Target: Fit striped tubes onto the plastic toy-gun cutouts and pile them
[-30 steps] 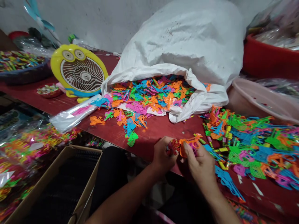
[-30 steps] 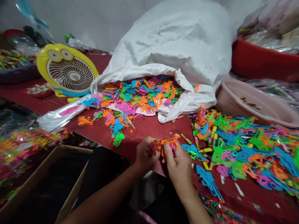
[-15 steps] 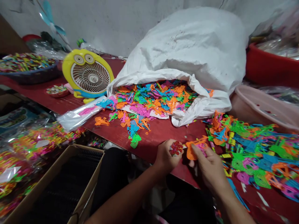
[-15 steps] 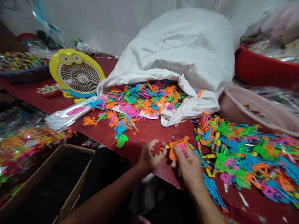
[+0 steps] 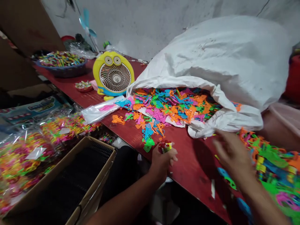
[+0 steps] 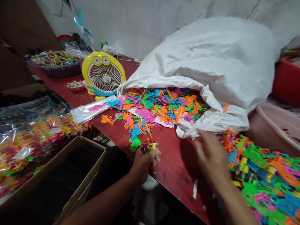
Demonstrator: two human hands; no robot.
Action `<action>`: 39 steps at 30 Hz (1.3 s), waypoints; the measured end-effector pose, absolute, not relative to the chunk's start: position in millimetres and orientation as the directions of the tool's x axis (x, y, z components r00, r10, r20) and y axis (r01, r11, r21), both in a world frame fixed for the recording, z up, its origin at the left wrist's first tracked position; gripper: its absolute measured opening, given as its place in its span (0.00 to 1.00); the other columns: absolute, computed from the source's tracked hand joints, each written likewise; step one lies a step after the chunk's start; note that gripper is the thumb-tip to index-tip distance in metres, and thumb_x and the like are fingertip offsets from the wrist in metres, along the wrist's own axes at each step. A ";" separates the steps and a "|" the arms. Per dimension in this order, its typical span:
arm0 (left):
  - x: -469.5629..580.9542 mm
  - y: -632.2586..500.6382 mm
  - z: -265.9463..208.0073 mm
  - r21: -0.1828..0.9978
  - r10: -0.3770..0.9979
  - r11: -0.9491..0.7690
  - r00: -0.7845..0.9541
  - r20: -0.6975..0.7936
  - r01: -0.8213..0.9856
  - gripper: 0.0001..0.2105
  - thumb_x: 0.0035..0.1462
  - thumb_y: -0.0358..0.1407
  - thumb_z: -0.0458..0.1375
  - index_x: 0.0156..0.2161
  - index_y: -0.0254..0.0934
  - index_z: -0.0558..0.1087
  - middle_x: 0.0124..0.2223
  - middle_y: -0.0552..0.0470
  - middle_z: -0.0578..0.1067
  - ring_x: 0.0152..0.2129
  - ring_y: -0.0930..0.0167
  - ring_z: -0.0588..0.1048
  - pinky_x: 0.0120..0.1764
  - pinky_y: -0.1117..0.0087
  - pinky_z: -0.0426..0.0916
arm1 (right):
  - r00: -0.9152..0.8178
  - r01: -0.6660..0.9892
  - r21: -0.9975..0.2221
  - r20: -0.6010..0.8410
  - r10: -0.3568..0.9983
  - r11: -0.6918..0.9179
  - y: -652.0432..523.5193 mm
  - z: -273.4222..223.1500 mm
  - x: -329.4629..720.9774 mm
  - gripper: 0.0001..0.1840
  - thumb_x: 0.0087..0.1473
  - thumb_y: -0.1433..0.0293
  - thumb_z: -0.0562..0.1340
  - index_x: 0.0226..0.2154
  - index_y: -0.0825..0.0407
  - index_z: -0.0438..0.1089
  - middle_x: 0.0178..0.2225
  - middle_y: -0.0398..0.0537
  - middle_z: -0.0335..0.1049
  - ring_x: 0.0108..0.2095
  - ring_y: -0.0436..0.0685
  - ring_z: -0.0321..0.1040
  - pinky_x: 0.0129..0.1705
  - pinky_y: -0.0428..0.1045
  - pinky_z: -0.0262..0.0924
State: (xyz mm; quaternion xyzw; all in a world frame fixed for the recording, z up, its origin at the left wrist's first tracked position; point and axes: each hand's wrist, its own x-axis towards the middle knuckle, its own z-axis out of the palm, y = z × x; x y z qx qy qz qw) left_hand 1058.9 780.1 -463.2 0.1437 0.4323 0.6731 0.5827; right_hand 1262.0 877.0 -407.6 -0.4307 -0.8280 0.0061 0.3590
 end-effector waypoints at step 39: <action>1090.9 800.5 -466.4 0.813 0.970 0.142 -0.085 -0.229 -0.564 0.05 0.39 0.31 0.60 0.23 0.33 0.68 0.17 0.54 0.69 0.11 0.77 0.63 0.16 0.76 0.56 | -0.602 0.453 -0.475 0.460 0.652 0.754 835.1 -459.4 1266.0 0.25 0.61 0.74 0.56 0.58 0.40 0.63 0.56 0.50 0.62 0.56 0.56 0.62 0.54 0.52 0.61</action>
